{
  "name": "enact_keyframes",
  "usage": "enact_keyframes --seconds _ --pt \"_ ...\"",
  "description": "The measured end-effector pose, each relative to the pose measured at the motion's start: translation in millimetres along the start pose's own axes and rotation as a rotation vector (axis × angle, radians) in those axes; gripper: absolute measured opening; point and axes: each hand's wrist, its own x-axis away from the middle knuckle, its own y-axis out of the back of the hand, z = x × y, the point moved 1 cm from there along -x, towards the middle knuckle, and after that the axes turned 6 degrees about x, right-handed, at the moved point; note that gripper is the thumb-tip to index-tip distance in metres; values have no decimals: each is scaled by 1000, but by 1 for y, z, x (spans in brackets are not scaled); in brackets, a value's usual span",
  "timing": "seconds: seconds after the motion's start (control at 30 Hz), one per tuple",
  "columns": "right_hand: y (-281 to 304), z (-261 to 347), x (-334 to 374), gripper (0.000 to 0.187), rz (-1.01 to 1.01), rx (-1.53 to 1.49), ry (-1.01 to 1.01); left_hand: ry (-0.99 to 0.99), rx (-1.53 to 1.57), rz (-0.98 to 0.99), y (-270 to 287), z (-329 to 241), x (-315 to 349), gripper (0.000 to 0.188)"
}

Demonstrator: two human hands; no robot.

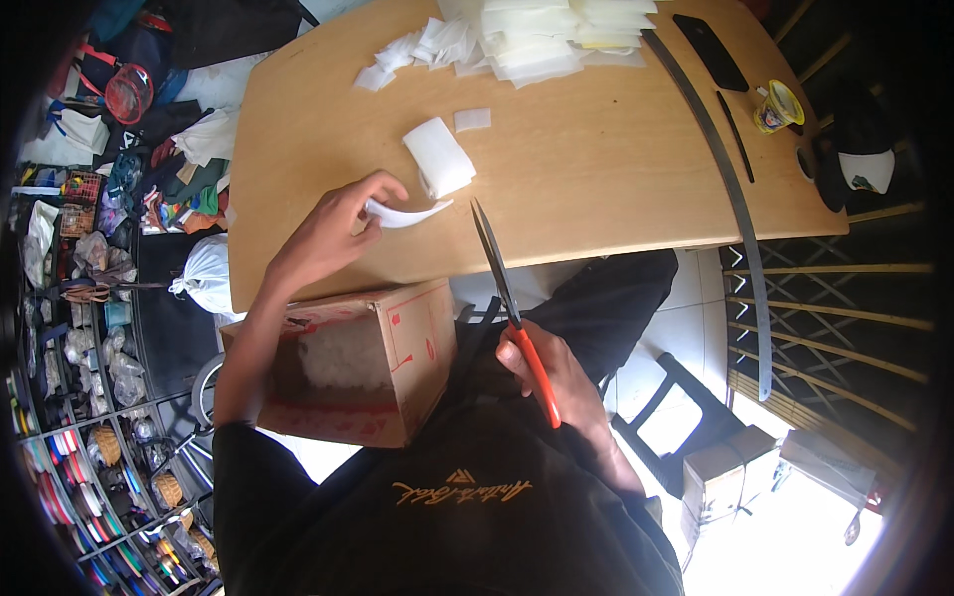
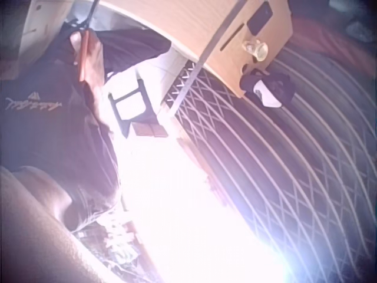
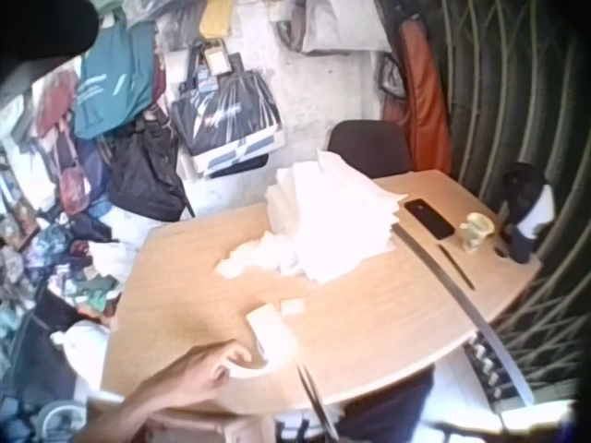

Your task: The person uses shears to cut several small rectangular pieces of white textile material from larger strips and places the cut pieces into a cardboard box.

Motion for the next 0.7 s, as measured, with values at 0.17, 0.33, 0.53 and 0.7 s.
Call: enact_keyframes --seconds 0.17,0.33,0.53,0.7 --pt "-2 3 -1 73 -22 -39 0 -165 -100 53 -5 -3 -5 31" --pt "-3 -1 2 70 -62 -92 -28 -172 -191 -98 -20 4 -49 33" --pt "-2 -2 4 67 -70 -109 -28 -289 -226 -132 -24 17 -62 52" --pt "-1 -3 2 63 -87 -163 -77 -432 -291 -188 -22 34 -71 58"
